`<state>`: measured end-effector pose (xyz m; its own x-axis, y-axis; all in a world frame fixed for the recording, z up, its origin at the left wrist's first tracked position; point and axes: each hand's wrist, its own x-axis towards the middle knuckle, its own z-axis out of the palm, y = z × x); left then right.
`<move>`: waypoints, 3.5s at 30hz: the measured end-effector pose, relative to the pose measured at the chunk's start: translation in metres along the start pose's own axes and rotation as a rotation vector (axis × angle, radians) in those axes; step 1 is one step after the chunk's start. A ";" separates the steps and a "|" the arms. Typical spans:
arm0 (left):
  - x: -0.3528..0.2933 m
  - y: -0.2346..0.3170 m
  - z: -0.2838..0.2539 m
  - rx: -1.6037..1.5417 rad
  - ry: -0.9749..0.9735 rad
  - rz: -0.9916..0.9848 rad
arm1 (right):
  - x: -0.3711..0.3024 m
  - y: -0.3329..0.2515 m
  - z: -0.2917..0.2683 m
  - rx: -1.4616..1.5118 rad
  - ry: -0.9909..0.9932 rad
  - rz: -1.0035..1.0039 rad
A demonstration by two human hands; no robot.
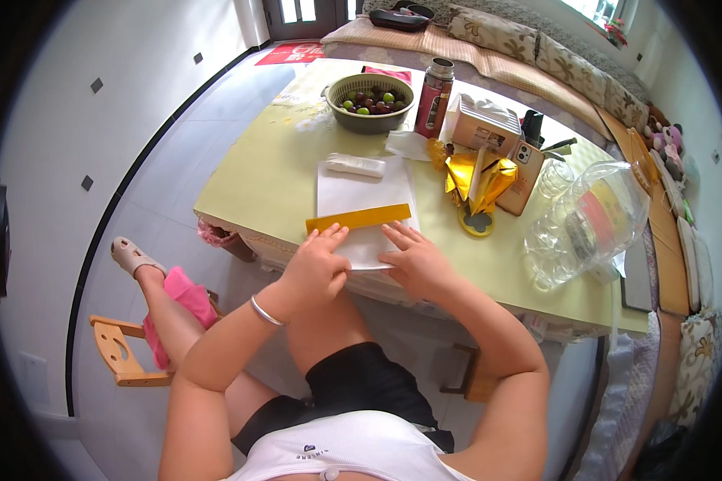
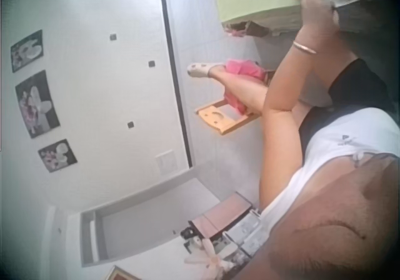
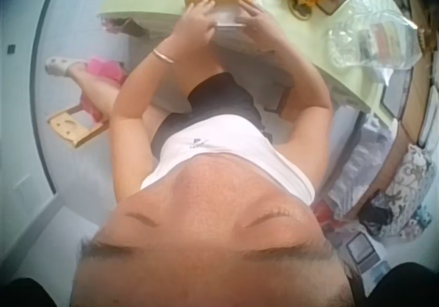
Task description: The person sits at a table and folds a sheet of yellow paper by hand into a smaller shape. They then pick up a stack of similar folded yellow papers and arrange them together.
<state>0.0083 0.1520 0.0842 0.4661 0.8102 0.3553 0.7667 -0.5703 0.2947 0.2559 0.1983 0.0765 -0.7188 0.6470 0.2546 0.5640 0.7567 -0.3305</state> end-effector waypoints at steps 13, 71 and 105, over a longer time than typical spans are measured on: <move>0.002 -0.012 0.003 -0.065 0.129 0.038 | 0.018 0.020 -0.010 0.243 0.095 -0.029; 0.025 -0.010 0.049 0.266 0.037 -0.063 | 0.080 0.064 0.040 0.244 0.486 0.418; 0.026 0.002 0.057 0.325 0.044 -0.154 | 0.081 0.066 0.042 0.118 0.456 0.412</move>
<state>0.0471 0.1796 0.0434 0.3199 0.8729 0.3683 0.9303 -0.3631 0.0526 0.2183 0.2966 0.0374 -0.1915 0.8782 0.4383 0.6904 0.4379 -0.5758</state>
